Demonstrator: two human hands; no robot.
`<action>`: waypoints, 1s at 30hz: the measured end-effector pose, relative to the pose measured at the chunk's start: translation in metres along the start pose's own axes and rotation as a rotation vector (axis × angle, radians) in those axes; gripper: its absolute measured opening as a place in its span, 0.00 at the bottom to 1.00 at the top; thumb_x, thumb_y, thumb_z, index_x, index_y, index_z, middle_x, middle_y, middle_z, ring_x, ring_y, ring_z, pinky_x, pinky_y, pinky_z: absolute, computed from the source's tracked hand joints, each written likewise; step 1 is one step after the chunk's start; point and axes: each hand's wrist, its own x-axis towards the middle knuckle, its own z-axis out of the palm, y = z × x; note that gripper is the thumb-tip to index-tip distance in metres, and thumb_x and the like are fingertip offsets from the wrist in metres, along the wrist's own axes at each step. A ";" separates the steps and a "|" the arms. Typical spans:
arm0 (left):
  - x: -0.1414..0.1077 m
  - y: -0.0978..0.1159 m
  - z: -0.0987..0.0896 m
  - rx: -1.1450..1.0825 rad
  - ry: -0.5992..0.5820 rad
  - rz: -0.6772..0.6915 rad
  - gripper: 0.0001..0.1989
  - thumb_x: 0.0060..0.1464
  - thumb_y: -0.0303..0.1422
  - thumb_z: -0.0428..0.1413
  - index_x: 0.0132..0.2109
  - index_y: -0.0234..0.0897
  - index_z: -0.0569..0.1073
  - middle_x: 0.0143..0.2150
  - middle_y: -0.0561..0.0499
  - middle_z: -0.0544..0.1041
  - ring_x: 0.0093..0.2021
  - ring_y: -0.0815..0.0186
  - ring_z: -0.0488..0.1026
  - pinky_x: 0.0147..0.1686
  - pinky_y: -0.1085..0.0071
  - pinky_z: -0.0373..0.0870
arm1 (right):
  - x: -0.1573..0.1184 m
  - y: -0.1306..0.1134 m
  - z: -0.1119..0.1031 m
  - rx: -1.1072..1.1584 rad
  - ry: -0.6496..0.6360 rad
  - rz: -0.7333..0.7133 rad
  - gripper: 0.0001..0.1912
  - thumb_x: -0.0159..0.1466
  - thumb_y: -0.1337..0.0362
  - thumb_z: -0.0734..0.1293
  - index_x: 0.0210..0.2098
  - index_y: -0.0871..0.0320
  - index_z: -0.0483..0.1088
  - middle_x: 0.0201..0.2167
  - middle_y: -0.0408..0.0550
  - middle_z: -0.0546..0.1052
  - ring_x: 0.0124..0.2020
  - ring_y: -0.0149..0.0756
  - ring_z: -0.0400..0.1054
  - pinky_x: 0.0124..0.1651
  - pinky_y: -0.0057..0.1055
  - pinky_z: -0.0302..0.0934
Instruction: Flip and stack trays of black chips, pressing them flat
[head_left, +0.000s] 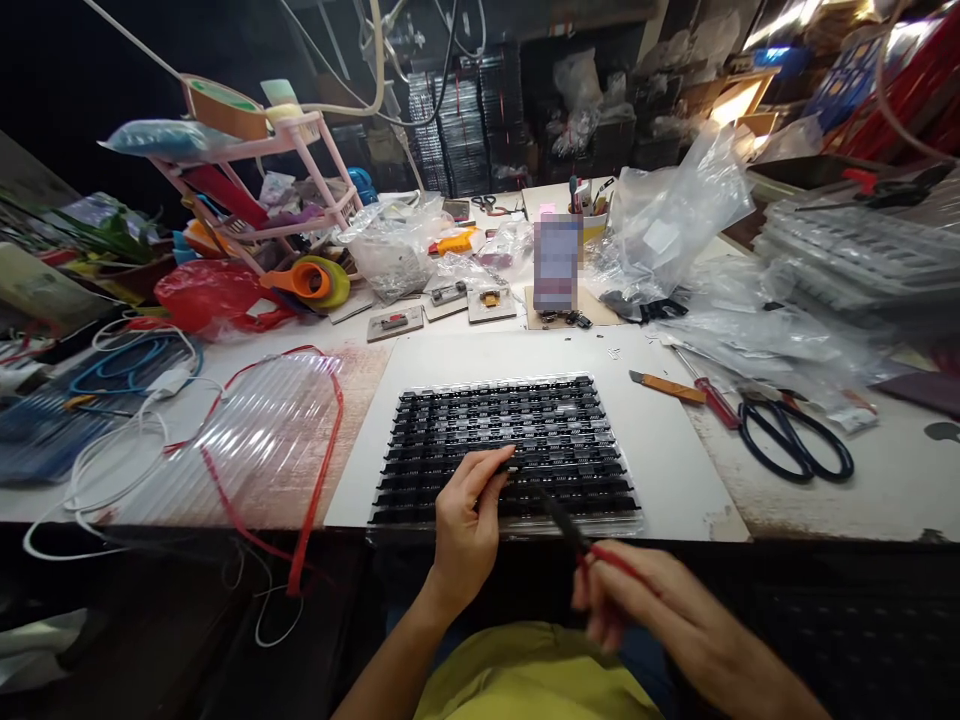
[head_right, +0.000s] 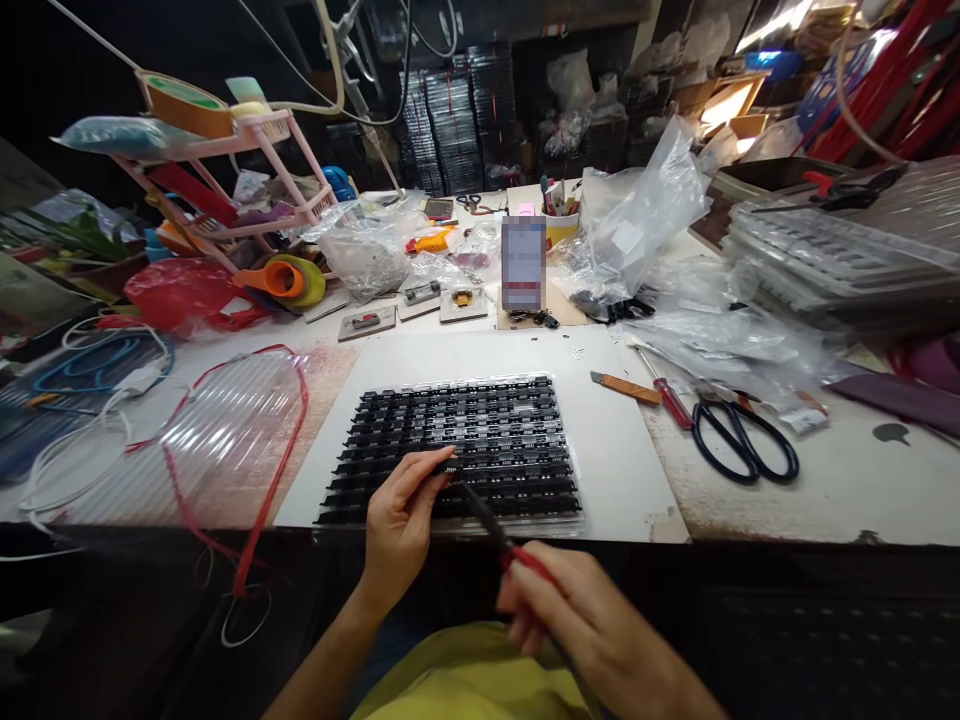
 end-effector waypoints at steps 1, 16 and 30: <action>0.000 -0.001 -0.001 0.007 0.028 -0.008 0.14 0.60 0.26 0.49 0.50 0.42 0.73 0.44 0.48 0.73 0.45 0.65 0.71 0.44 0.69 0.69 | -0.003 0.005 -0.018 -0.190 0.128 -0.037 0.21 0.68 0.49 0.52 0.35 0.58 0.67 0.30 0.51 0.73 0.31 0.38 0.68 0.34 0.34 0.63; -0.021 0.016 0.010 -0.275 -0.186 -0.198 0.15 0.56 0.28 0.55 0.50 0.45 0.72 0.42 0.52 0.77 0.42 0.67 0.74 0.42 0.73 0.72 | 0.032 -0.009 0.008 -0.428 0.330 -0.489 0.10 0.68 0.64 0.58 0.45 0.53 0.68 0.37 0.49 0.73 0.37 0.38 0.68 0.39 0.33 0.62; -0.015 -0.045 -0.097 -0.023 0.495 -0.325 0.16 0.52 0.39 0.59 0.48 0.40 0.73 0.44 0.49 0.78 0.47 0.60 0.74 0.56 0.58 0.64 | 0.103 -0.008 -0.071 -0.799 0.707 -0.386 0.10 0.67 0.60 0.55 0.34 0.57 0.63 0.34 0.52 0.74 0.37 0.45 0.66 0.45 0.45 0.52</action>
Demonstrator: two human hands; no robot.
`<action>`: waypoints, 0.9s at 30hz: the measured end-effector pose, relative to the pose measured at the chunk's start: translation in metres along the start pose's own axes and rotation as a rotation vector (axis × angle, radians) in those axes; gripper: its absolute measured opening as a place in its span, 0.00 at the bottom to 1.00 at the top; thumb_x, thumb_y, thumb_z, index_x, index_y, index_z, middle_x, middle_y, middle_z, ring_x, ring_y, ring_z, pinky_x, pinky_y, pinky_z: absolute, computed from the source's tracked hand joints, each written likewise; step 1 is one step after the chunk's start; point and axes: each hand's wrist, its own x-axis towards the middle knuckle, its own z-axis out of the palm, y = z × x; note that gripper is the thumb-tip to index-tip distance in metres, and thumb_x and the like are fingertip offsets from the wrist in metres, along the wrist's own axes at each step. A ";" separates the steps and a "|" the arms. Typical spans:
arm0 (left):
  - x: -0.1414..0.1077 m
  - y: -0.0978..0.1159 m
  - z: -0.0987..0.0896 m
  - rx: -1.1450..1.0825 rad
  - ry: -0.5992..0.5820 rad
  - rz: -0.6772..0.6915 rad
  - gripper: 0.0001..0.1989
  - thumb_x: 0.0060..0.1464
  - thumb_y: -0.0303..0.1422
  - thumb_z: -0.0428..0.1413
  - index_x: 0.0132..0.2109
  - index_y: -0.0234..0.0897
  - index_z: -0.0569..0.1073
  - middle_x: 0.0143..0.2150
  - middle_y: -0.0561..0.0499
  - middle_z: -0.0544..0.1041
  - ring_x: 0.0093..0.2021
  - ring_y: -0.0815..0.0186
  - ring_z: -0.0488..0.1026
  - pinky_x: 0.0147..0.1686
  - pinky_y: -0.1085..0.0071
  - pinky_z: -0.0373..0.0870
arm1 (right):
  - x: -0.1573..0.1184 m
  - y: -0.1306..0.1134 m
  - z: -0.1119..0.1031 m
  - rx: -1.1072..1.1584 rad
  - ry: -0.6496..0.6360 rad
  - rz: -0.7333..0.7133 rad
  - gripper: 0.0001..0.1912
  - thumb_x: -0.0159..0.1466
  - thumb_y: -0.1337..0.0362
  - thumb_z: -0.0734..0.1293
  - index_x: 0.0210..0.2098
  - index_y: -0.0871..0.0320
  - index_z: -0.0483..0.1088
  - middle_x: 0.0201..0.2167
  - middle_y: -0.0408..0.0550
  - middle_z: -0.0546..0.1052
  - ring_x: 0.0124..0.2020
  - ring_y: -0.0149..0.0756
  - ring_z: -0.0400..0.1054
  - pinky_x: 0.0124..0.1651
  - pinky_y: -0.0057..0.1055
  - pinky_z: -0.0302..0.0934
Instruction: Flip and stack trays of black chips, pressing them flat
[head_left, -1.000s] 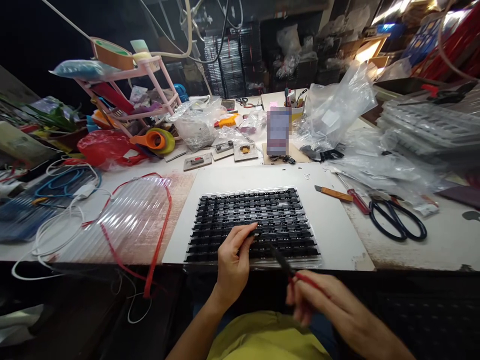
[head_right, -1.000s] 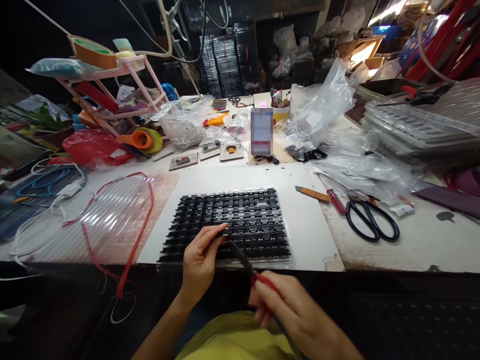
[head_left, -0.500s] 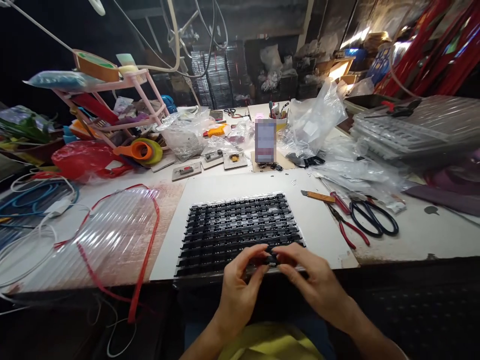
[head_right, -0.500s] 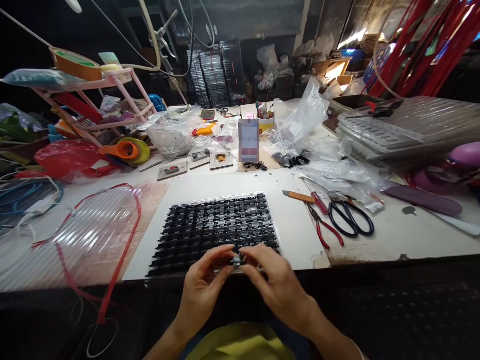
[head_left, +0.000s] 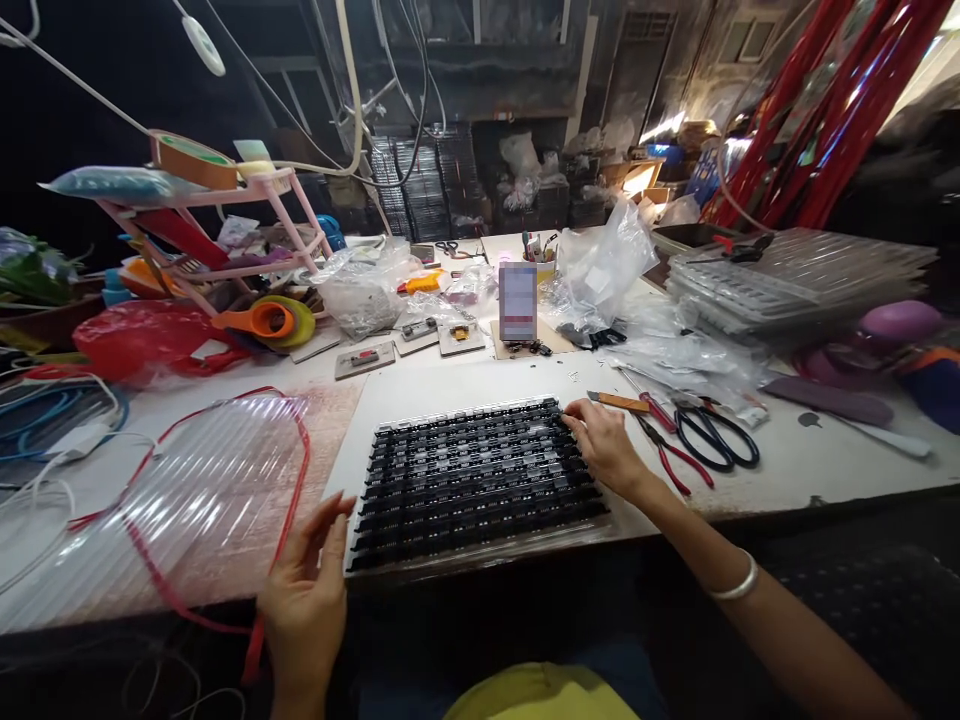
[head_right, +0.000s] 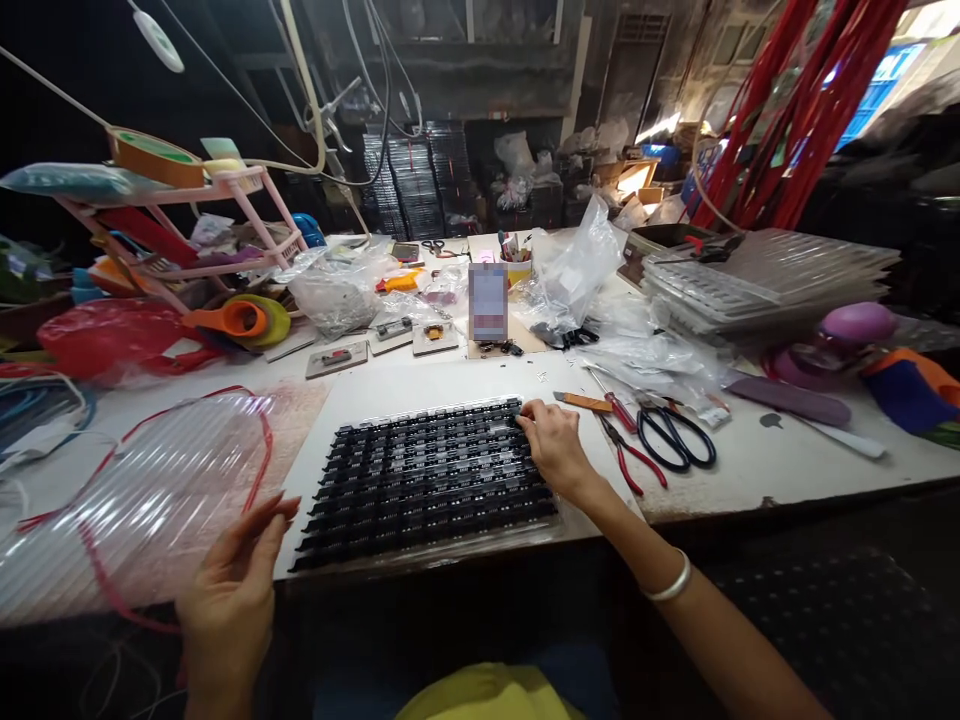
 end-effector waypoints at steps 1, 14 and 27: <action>0.004 -0.005 -0.004 0.008 0.036 0.001 0.17 0.52 0.39 0.59 0.48 0.40 0.73 0.44 0.49 0.78 0.48 0.60 0.73 0.56 0.57 0.63 | 0.002 -0.001 0.003 0.000 -0.019 -0.013 0.10 0.67 0.60 0.55 0.35 0.57 0.63 0.34 0.51 0.74 0.36 0.44 0.66 0.45 0.44 0.53; 0.020 -0.047 -0.012 -0.042 0.054 -0.051 0.17 0.51 0.40 0.58 0.47 0.39 0.74 0.48 0.49 0.76 0.53 0.59 0.70 0.59 0.59 0.60 | 0.024 0.022 -0.006 -0.135 -0.194 -0.117 0.07 0.64 0.65 0.62 0.34 0.57 0.71 0.32 0.50 0.70 0.35 0.40 0.64 0.42 0.38 0.57; 0.020 -0.043 -0.016 0.022 -0.052 -0.099 0.18 0.54 0.43 0.56 0.50 0.43 0.71 0.48 0.50 0.76 0.54 0.59 0.69 0.59 0.61 0.60 | 0.011 0.031 -0.005 -0.158 -0.133 -0.088 0.12 0.65 0.69 0.56 0.40 0.58 0.71 0.36 0.50 0.77 0.38 0.41 0.70 0.40 0.36 0.59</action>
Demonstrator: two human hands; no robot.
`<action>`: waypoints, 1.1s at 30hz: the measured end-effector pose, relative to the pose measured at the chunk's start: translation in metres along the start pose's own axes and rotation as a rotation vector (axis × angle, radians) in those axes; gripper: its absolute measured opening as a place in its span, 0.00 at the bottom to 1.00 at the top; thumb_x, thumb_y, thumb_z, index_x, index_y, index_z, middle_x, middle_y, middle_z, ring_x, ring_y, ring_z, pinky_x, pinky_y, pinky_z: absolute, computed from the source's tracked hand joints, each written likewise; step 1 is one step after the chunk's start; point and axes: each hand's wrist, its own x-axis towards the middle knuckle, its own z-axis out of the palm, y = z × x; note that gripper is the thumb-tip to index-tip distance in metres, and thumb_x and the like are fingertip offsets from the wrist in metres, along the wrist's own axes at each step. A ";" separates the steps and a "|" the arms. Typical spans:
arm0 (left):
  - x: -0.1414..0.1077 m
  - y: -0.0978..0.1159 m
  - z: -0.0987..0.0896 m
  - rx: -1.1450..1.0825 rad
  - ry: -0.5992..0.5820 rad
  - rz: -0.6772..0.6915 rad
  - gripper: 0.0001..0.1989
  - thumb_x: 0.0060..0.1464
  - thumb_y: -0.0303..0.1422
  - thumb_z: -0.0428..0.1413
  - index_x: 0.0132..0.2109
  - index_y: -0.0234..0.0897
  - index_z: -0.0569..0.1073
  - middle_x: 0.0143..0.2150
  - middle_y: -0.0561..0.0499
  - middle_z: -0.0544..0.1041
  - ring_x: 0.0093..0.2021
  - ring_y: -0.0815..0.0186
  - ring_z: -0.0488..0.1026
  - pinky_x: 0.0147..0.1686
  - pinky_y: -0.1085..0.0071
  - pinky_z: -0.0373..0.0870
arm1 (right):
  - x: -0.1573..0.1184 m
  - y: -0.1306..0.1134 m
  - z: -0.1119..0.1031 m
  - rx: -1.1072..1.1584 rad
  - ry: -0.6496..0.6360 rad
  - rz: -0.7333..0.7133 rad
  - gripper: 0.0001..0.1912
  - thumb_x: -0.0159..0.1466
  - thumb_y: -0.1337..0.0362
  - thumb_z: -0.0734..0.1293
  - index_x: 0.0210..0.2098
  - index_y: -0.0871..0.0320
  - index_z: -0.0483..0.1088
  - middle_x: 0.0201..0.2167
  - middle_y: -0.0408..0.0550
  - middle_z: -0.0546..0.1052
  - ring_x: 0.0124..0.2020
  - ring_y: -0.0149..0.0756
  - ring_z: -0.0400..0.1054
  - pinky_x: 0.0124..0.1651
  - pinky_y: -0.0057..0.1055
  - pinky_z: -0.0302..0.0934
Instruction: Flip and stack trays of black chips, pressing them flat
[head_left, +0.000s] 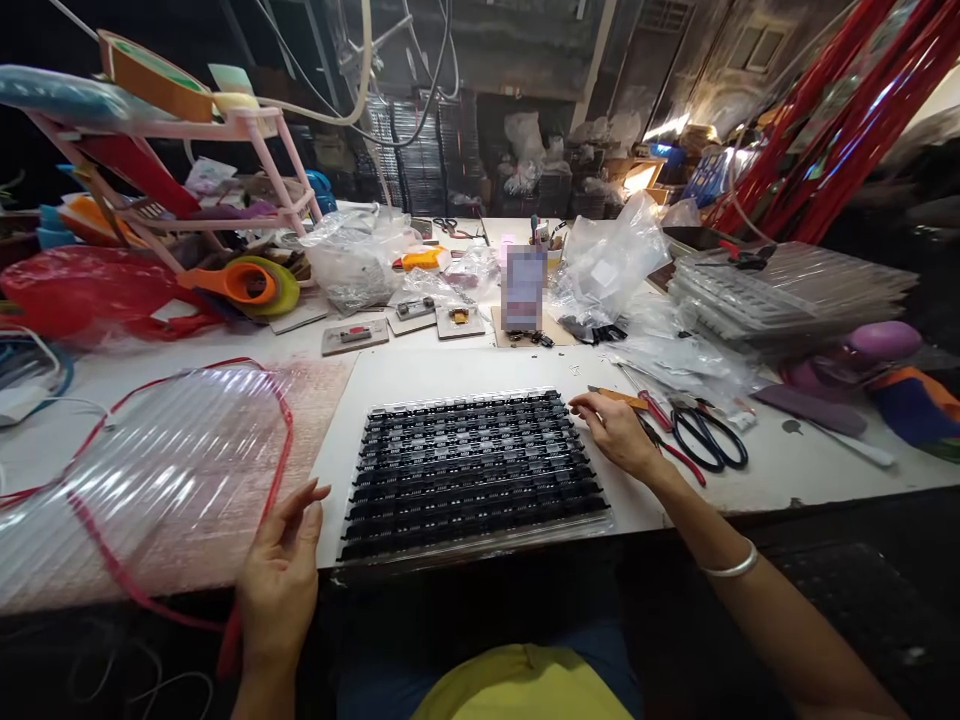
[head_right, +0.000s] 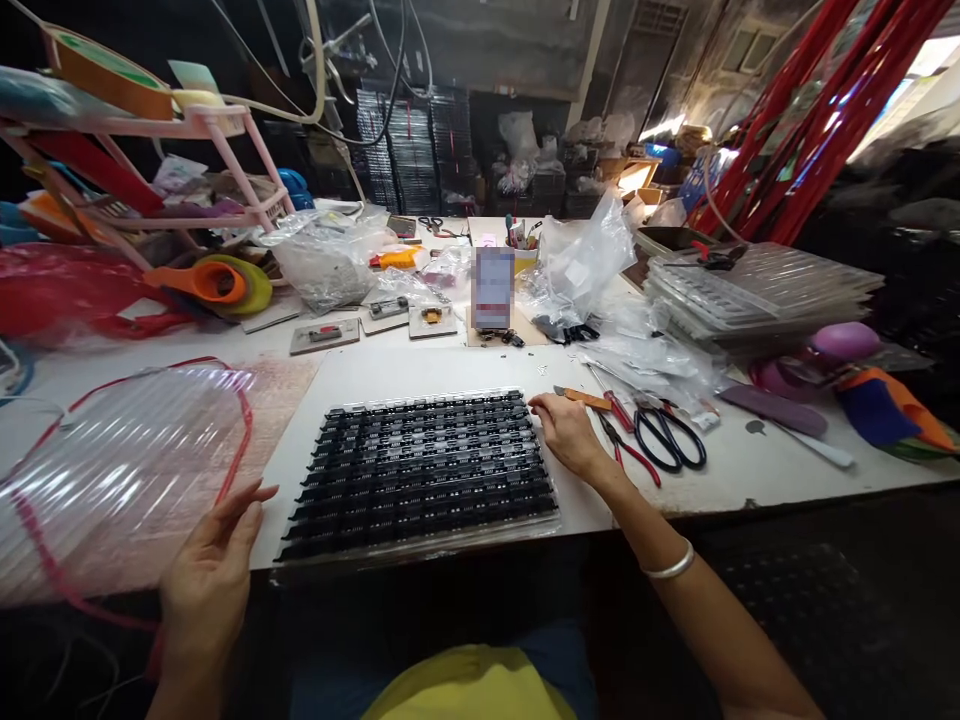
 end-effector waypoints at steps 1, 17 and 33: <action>0.000 0.000 -0.001 0.009 -0.014 0.001 0.18 0.54 0.43 0.55 0.51 0.43 0.71 0.48 0.50 0.76 0.54 0.60 0.69 0.59 0.61 0.60 | -0.001 0.001 0.001 -0.015 -0.004 -0.004 0.13 0.65 0.70 0.56 0.40 0.58 0.71 0.36 0.51 0.76 0.38 0.41 0.70 0.41 0.36 0.59; -0.001 0.009 -0.002 0.122 -0.056 0.009 0.20 0.53 0.46 0.54 0.50 0.42 0.72 0.48 0.49 0.76 0.54 0.59 0.68 0.58 0.63 0.60 | -0.019 -0.010 -0.002 -0.311 -0.121 0.060 0.21 0.56 0.81 0.54 0.43 0.64 0.71 0.44 0.58 0.73 0.45 0.46 0.65 0.44 0.40 0.52; -0.064 0.025 -0.026 0.159 -0.198 -0.050 0.19 0.59 0.42 0.50 0.52 0.38 0.72 0.48 0.46 0.77 0.52 0.60 0.71 0.54 0.64 0.64 | -0.151 -0.067 -0.011 0.125 0.192 0.521 0.23 0.62 0.47 0.58 0.49 0.50 0.70 0.48 0.46 0.75 0.48 0.46 0.69 0.34 0.34 0.66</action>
